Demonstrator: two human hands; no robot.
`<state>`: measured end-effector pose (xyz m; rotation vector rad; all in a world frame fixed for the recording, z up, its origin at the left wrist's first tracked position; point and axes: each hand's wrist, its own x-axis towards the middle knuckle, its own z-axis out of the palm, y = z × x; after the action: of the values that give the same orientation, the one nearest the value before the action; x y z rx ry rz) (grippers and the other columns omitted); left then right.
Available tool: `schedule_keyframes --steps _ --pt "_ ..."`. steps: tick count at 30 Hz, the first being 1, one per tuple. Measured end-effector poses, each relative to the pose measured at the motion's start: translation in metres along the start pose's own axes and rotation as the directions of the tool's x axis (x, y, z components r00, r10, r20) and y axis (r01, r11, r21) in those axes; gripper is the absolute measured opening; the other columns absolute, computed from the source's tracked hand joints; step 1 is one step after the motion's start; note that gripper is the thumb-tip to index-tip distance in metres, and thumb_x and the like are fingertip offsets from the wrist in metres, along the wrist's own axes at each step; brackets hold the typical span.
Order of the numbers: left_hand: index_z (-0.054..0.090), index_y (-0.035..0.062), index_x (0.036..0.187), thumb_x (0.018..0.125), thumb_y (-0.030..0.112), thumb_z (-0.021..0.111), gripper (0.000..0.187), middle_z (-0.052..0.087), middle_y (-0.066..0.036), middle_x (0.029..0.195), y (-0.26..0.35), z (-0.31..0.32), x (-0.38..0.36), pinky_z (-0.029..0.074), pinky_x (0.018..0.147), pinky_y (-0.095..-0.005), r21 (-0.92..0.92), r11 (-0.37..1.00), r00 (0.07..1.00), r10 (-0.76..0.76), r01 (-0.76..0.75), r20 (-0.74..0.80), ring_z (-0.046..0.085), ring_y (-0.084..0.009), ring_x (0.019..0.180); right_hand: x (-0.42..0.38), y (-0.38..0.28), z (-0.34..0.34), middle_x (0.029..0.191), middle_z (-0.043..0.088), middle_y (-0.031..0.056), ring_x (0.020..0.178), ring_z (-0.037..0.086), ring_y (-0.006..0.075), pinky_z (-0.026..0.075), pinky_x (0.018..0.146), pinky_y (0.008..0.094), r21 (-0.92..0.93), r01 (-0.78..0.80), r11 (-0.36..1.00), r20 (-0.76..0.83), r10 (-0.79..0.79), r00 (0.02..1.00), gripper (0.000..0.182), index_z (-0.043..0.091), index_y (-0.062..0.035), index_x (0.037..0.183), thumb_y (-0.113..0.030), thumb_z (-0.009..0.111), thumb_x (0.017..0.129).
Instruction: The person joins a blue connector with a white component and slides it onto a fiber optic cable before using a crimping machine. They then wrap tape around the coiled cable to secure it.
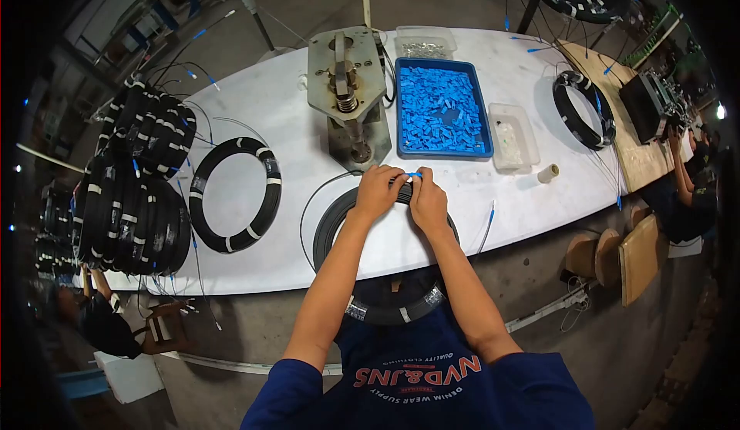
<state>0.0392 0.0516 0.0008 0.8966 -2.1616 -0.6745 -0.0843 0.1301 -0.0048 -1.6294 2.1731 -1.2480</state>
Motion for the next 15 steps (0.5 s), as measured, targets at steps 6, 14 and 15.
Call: schedule_keyframes --steps 6,14,15 --pt "0.073 0.0056 0.086 0.087 0.021 0.068 0.016 0.066 -0.010 0.077 0.008 0.007 0.000 0.043 0.071 -0.0418 0.006 0.999 0.998 0.044 -0.044 -0.037 0.057 -0.0317 0.073 0.000 0.003 -0.010 0.070 0.061 0.0286 0.068 0.062 0.0491 0.046 0.060 0.0571 0.109 -0.048 0.993 0.065 0.041 0.997 0.018 0.047 -0.0020 0.111 -0.017 0.046 0.101" --pt "0.073 0.0064 0.085 0.089 0.022 0.068 0.017 0.059 -0.008 0.069 0.045 0.047 0.018 0.042 0.064 -0.0401 -0.055 0.998 0.997 0.028 -0.025 0.068 0.054 -0.0282 0.067 -0.010 0.028 -0.049 0.074 0.061 0.0309 0.072 0.061 0.0515 0.046 0.061 0.0572 0.226 -0.204 0.953 -0.018 0.213 0.977 0.016 0.046 -0.0035 0.112 -0.016 0.045 0.101" --pt "0.073 0.0064 0.085 0.089 0.022 0.068 0.017 0.059 -0.008 0.069 0.051 0.054 0.022 0.042 0.064 -0.0401 -0.061 0.998 0.996 0.035 -0.030 0.079 0.054 -0.0282 0.067 -0.011 0.033 -0.055 0.076 0.062 0.0311 0.073 0.061 0.0516 0.046 0.061 0.0567 0.224 -0.255 0.941 -0.021 0.266 0.964 0.017 0.047 -0.0040 0.113 -0.017 0.045 0.102"
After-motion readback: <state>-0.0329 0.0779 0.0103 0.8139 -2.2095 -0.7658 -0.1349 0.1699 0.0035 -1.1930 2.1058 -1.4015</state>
